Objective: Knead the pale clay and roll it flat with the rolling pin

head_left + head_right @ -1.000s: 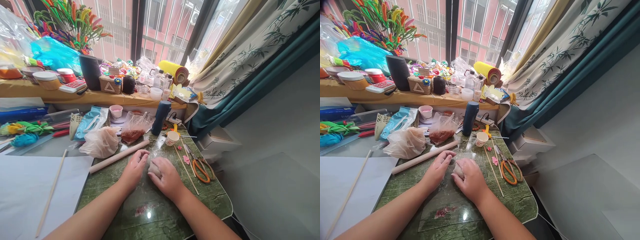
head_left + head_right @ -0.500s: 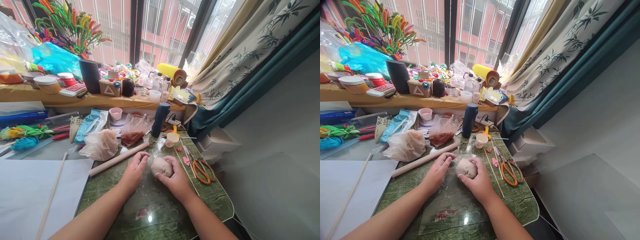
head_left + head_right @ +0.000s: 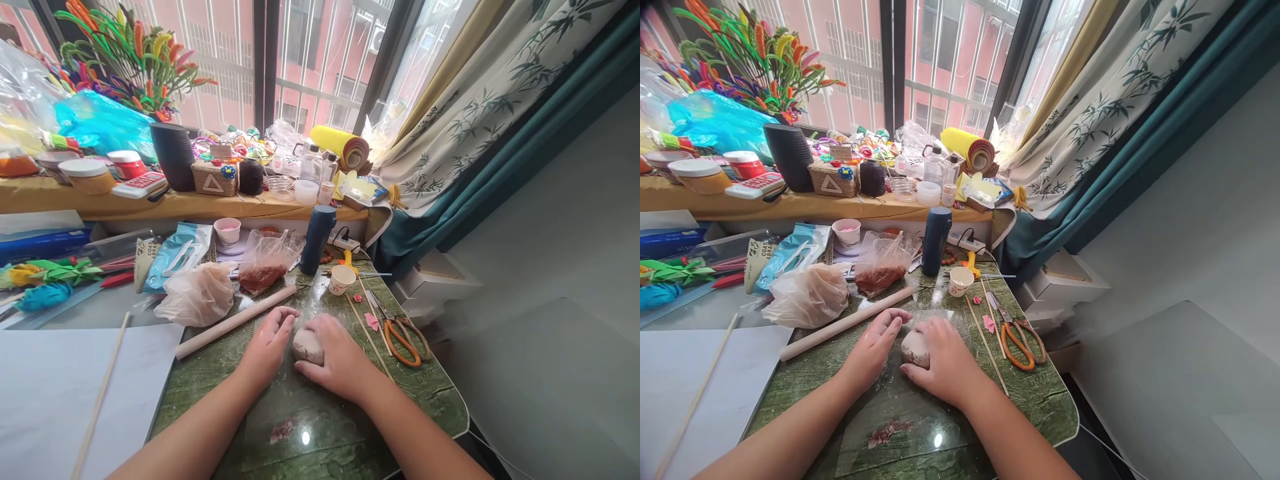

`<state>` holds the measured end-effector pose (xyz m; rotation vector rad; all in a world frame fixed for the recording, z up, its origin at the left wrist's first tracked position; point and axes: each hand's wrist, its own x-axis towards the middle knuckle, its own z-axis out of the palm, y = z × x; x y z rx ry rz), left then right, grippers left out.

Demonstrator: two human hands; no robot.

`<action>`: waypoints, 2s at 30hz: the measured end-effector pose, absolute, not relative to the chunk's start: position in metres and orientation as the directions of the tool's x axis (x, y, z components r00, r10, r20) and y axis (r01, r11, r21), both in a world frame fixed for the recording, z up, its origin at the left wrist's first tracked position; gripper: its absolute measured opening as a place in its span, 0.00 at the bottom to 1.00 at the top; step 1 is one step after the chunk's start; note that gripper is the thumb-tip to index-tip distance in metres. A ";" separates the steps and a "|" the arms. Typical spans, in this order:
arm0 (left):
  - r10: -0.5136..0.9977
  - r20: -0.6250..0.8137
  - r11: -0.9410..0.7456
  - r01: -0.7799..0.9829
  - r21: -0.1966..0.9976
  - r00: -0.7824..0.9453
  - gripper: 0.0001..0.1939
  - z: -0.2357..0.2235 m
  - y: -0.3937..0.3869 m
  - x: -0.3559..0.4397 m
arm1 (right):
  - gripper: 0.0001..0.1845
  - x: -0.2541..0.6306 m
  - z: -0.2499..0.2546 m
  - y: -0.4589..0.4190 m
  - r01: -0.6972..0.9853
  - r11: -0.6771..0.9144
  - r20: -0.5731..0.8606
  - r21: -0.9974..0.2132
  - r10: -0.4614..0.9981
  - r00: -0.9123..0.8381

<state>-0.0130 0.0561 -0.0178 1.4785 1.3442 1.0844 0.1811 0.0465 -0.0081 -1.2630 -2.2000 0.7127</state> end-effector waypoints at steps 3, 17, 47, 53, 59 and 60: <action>0.997 0.036 -0.052 0.274 0.960 0.064 0.17 -0.018 0.056 -0.014 | 0.38 0.184 -0.028 0.035 0.389 0.224 0.157 -0.893 0.968 -0.197; 0.997 0.031 -0.046 0.243 0.969 0.065 0.17 -0.021 0.058 -0.015 | 0.32 0.191 0.004 0.040 0.523 0.455 0.471 -0.721 0.875 -0.111; 0.988 0.078 -0.108 0.234 0.966 0.133 0.16 -0.021 0.056 -0.013 | 0.33 0.177 -0.009 0.053 0.610 0.504 0.268 -0.611 0.857 -0.440; 0.996 0.080 -0.083 0.204 0.975 0.027 0.20 -0.026 0.059 -0.014 | 0.22 0.165 0.017 0.091 0.616 0.250 0.125 -0.747 0.963 -0.239; 0.986 0.095 -0.084 0.083 0.993 -0.135 0.19 -0.028 0.059 -0.018 | 0.20 0.135 0.021 0.099 0.811 0.426 0.021 -0.401 0.889 -0.457; 0.986 0.097 -0.088 0.070 0.994 -0.138 0.19 -0.029 0.058 -0.018 | 0.18 0.135 0.021 0.093 0.808 0.449 0.016 -0.382 0.877 -0.479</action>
